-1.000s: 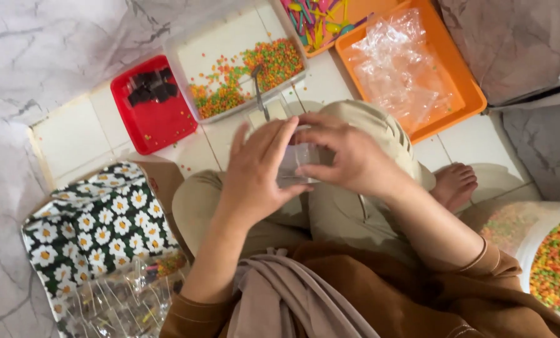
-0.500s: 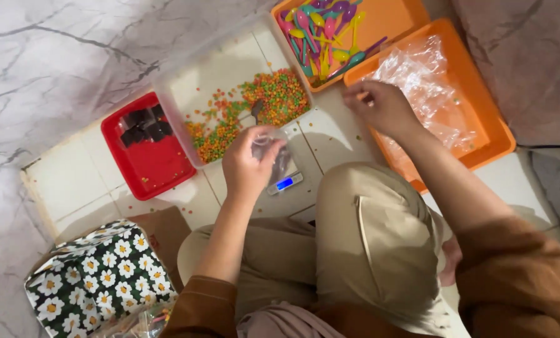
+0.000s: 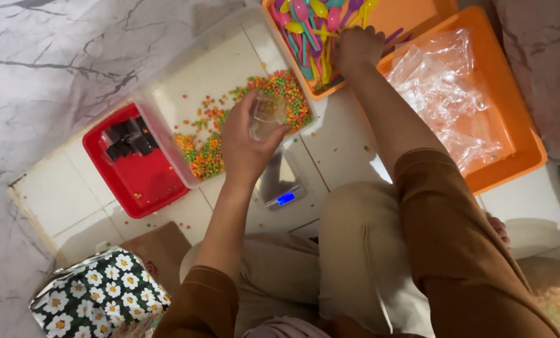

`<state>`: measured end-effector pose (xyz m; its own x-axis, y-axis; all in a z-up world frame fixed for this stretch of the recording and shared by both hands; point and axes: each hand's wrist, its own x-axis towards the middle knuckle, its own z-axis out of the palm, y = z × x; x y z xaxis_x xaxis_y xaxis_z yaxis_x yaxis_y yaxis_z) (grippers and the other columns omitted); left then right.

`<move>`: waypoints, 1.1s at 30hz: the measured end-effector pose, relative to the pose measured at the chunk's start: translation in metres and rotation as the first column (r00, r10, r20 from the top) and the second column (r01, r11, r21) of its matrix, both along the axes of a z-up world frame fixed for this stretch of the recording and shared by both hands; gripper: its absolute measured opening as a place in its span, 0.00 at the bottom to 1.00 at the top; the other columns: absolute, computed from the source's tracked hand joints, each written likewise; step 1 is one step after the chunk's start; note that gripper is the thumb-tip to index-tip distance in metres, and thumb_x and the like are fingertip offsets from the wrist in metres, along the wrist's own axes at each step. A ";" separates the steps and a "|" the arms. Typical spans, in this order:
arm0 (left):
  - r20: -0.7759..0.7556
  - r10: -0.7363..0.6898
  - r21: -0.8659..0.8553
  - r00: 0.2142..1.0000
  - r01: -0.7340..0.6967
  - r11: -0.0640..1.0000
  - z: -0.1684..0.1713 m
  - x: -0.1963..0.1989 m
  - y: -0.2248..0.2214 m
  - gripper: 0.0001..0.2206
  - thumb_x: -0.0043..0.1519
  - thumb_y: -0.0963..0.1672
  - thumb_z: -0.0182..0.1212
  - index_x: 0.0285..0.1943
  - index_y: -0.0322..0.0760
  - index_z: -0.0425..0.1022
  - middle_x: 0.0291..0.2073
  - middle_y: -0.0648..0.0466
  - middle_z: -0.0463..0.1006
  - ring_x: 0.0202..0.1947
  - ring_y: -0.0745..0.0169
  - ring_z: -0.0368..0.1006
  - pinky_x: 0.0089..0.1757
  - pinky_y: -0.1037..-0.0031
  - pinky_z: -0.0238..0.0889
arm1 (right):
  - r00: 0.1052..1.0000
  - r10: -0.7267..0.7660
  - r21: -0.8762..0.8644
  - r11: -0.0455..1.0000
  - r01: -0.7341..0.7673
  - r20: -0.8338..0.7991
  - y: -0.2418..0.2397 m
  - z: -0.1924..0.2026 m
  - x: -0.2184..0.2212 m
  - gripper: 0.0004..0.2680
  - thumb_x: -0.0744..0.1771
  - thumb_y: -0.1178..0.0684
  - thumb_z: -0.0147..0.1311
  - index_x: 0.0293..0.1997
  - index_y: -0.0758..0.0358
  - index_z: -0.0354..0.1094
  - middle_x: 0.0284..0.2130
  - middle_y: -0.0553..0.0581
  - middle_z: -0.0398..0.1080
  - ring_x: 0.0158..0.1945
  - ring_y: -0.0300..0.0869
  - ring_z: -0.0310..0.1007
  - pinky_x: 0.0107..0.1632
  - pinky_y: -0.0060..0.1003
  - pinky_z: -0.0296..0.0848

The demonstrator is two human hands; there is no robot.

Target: Packaging small multi-colored candies into plastic bags using a small cup as a scoop and a scale for weighing.

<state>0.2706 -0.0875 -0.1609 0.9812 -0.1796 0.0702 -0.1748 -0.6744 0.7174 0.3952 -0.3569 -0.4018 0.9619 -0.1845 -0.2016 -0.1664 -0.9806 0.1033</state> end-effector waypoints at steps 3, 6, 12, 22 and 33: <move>0.051 -0.015 -0.011 0.999 0.016 1.000 -0.009 0.003 -0.004 0.41 0.49 0.46 0.81 0.71 0.32 0.62 0.61 0.43 0.76 0.57 0.45 0.76 0.56 0.62 0.67 | 1.000 -0.005 0.001 1.000 0.005 0.012 -0.003 -0.005 -0.002 0.10 0.68 0.43 0.56 0.37 0.56 0.78 0.29 0.58 0.76 0.33 0.52 0.72 0.40 0.49 0.67; 0.038 0.007 -0.089 0.999 -0.003 0.996 -0.006 0.006 -0.010 0.46 0.44 0.47 0.85 0.70 0.29 0.60 0.57 0.42 0.77 0.56 0.45 0.77 0.55 0.63 0.68 | 0.998 -0.058 0.037 0.998 0.058 0.021 -0.005 0.000 0.000 0.11 0.67 0.42 0.57 0.40 0.57 0.79 0.32 0.59 0.77 0.36 0.54 0.73 0.42 0.51 0.67; -0.012 0.042 -0.134 0.999 -0.043 0.990 -0.002 -0.002 -0.009 0.44 0.47 0.46 0.82 0.71 0.29 0.60 0.61 0.41 0.74 0.58 0.45 0.76 0.57 0.63 0.68 | 0.986 -0.150 0.100 0.983 0.156 -0.067 -0.001 0.012 0.002 0.11 0.62 0.44 0.65 0.42 0.57 0.77 0.32 0.58 0.75 0.35 0.53 0.76 0.40 0.49 0.71; 0.106 0.112 -0.098 0.988 -0.102 0.990 -0.042 -0.045 0.033 0.48 0.49 0.50 0.85 0.75 0.38 0.55 0.64 0.48 0.74 0.59 0.52 0.76 0.59 0.63 0.65 | 0.939 -0.010 0.694 0.677 -0.247 0.344 -0.016 0.140 -0.088 0.03 0.68 0.62 0.62 0.41 0.67 0.71 0.31 0.53 0.71 0.31 0.40 0.67 0.37 0.34 0.70; 0.116 0.119 -0.072 0.986 -0.111 0.991 -0.034 -0.111 0.066 0.47 0.46 0.56 0.81 0.72 0.38 0.59 0.62 0.51 0.74 0.61 0.50 0.72 0.60 0.59 0.59 | 0.834 0.465 0.653 0.538 -0.533 0.297 0.128 0.304 -0.181 0.06 0.66 0.64 0.65 0.45 0.66 0.77 0.36 0.55 0.76 0.32 0.42 0.70 0.34 0.34 0.67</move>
<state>0.1594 -0.0216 -0.1948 0.9789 -0.0569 0.1962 -0.1857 -0.6476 0.7390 0.2143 -0.2288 -0.0982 0.8715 0.4898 0.0244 0.3983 -0.6779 -0.6179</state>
